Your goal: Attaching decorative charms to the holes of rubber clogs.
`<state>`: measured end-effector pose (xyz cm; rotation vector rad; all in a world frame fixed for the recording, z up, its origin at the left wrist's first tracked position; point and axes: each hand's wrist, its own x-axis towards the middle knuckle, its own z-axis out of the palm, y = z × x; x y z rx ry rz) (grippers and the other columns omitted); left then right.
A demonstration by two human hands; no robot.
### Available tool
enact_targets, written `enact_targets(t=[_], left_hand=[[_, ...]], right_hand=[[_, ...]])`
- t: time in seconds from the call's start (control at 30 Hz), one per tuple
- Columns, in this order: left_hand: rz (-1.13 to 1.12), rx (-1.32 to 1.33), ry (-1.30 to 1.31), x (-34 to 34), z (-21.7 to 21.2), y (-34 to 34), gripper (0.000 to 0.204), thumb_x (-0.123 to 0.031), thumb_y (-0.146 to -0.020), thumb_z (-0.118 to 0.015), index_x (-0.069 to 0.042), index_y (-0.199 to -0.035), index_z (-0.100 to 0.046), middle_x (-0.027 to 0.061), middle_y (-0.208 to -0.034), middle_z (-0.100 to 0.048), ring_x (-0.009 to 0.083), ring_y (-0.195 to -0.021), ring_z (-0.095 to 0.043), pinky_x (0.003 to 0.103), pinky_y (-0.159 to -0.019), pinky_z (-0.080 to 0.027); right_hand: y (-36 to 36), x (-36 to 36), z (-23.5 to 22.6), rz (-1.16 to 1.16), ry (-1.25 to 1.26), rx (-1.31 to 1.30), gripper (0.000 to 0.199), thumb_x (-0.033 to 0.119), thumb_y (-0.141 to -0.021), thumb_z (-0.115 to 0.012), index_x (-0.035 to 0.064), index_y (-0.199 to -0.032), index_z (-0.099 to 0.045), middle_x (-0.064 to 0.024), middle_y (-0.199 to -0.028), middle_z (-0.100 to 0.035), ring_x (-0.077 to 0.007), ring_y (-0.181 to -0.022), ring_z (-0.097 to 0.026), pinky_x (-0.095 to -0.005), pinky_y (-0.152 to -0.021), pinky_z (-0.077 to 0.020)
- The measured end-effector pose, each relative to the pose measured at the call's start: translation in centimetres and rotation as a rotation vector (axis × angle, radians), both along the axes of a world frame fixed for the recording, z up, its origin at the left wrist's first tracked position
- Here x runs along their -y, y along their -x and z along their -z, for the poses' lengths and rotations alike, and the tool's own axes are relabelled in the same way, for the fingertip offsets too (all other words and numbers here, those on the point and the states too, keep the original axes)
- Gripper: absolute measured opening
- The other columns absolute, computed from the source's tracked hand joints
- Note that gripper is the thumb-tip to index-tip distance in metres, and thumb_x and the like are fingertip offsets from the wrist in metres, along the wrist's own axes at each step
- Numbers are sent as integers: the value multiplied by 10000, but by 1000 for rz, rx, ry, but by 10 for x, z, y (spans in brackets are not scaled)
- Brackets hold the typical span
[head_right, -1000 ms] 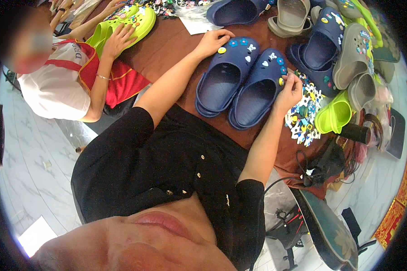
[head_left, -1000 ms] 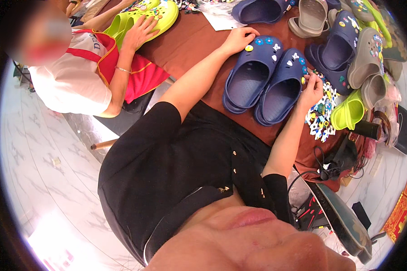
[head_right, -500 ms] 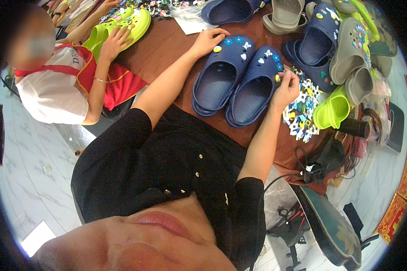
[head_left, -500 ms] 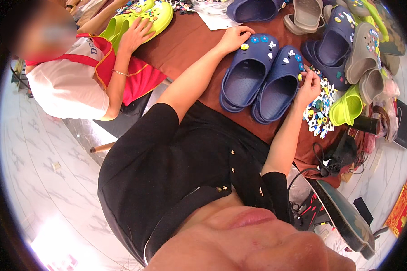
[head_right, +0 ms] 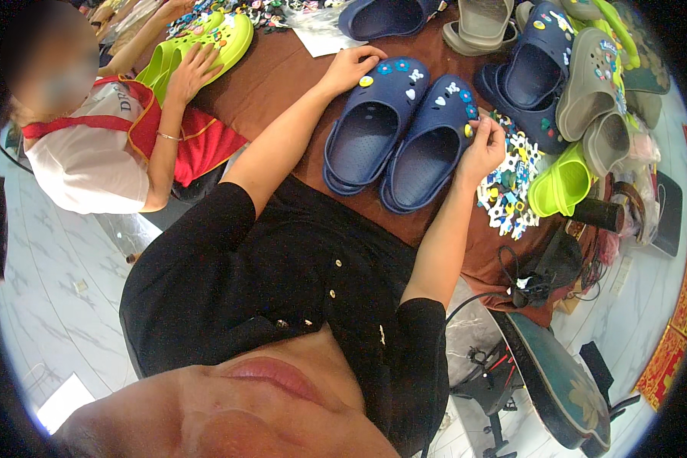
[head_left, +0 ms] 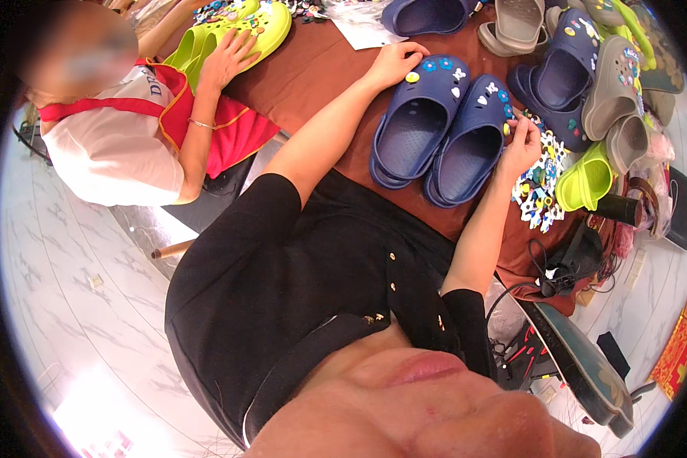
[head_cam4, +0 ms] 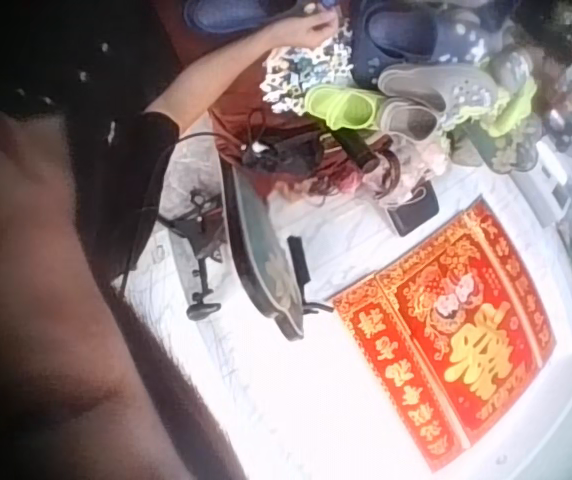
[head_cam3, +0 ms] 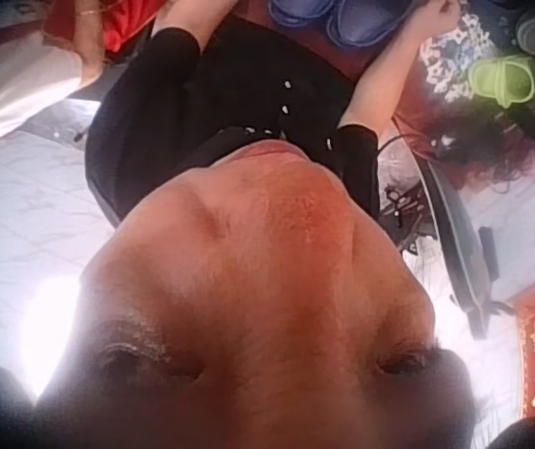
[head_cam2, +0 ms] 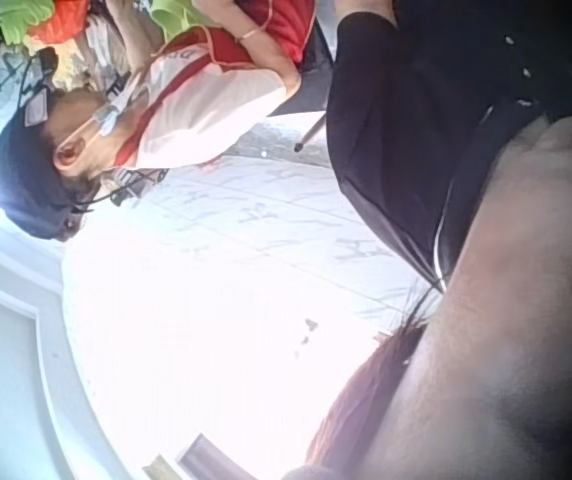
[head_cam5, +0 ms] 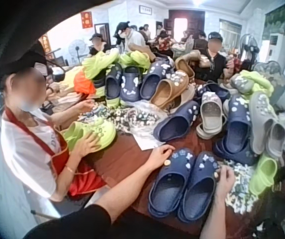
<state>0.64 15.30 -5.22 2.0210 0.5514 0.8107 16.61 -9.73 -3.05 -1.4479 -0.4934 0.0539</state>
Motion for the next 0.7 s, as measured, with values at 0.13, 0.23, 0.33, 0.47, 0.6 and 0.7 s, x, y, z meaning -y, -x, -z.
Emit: enact_targets(t=[0.13, 0.23, 0.33, 0.47, 0.6, 0.7], left_hand=[[5, 7, 18, 0, 0, 1, 232, -177, -932, -583, -32, -1048, -724, 132, -976, -735, 232, -934, -700, 340, -868, -522], [7, -7, 40, 2, 0, 1, 232, -176, -936, -583, -29, -1051, -720, 128, -978, -734, 221, -938, -697, 336, -871, -519], [5, -11, 31, 1, 0, -1, 226, -173, -936, -587, -28, -1048, -720, 122, -971, -733, 213, -931, -695, 332, -868, -519], [-3, 13, 32, 1, 0, -2, 215, -163, -929, -596, -30, -1043, -720, 118, -959, -732, 220, -908, -694, 333, -855, -521], [5, 5, 63, 0, -2, 0, 217, -159, -926, -596, -25, -1045, -718, 130, -972, -730, 230, -925, -691, 341, -866, -517], [-4, -4, 72, 4, -5, -1, 217, -156, -925, -594, -24, -1044, -718, 135, -972, -730, 235, -934, -690, 344, -873, -515]], right_hand=[[3, -1, -2, 0, -5, 36, 197, 158, -996, -592, -22, -954, -663, -64, -828, -681, -108, -763, -604, -241, -736, -485], [3, 0, -2, 0, -3, 32, 192, 150, -995, -589, -23, -958, -662, -65, -829, -680, -109, -771, -609, -243, -745, -491], [3, 0, -3, -2, -7, 3, 187, 145, -995, -587, -23, -959, -662, -66, -832, -681, -110, -775, -612, -244, -749, -495], [5, 0, -6, -8, -12, 0, 182, 143, -996, -586, -19, -956, -658, -66, -838, -683, -105, -760, -608, -242, -730, -495], [4, -2, -7, -17, -4, -8, 184, 151, -997, -591, -16, -955, -655, -54, -824, -678, -93, -743, -596, -232, -707, -487], [2, 0, -5, -9, 10, -11, 181, 150, -996, -595, -15, -954, -657, -45, -815, -672, -90, -734, -588, -233, -708, -480]])
